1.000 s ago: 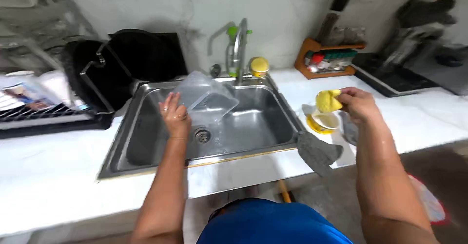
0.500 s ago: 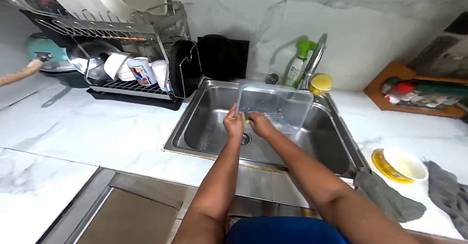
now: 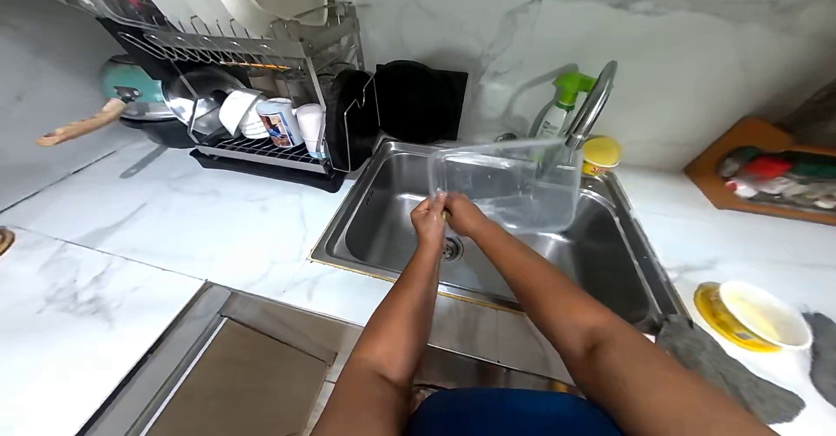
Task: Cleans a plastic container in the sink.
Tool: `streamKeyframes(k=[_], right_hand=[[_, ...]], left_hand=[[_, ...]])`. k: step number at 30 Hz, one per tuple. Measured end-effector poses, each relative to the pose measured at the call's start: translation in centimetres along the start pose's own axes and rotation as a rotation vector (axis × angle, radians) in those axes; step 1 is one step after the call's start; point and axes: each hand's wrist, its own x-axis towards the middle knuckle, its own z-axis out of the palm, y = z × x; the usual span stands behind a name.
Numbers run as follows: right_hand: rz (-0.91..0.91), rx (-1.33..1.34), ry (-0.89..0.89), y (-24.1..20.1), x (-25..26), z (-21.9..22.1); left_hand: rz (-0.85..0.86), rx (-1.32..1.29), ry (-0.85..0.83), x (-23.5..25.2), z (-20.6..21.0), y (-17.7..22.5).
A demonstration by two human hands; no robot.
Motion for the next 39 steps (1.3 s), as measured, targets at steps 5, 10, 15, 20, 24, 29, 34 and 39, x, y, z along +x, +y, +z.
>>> streamKeyframes(k=[5, 10, 15, 20, 24, 29, 34, 39], right_hand=[[-0.048, 0.167, 0.039, -0.7, -1.0, 1.9], [-0.07, -0.063, -0.051, 6.3, -2.6, 0.0], [0.221, -0.215, -0.044, 8.3, -2.2, -1.5], [0.05, 0.146, -0.001, 1.1, -0.8, 2.2], [0.039, 0.454, 0.004, -1.3, -1.1, 2.1], [-0.235, 0.048, -0.006, -1.1, -4.6, 2.0], [-0.16, -0.228, -0.188, -1.1, -1.0, 1.1], [-0.389, -0.312, 0.242, -0.7, -0.8, 3.2]], left_hand=[[0.05, 0.079, -0.045, 0.8, -0.8, 0.3], [0.07, 0.193, 0.061, 0.1, -0.8, 1.0], [0.116, 0.197, 0.048, 0.6, -0.8, 0.7], [0.068, 0.135, -0.04, 0.8, -0.5, -0.1], [0.011, 0.104, -0.038, 0.5, -1.0, 1.0], [-0.026, 0.002, 0.108, 0.9, -1.0, 0.7], [-0.005, -0.023, 0.057, 0.6, -0.4, -0.1], [0.022, -0.126, 0.032, 1.5, -0.8, 0.8]])
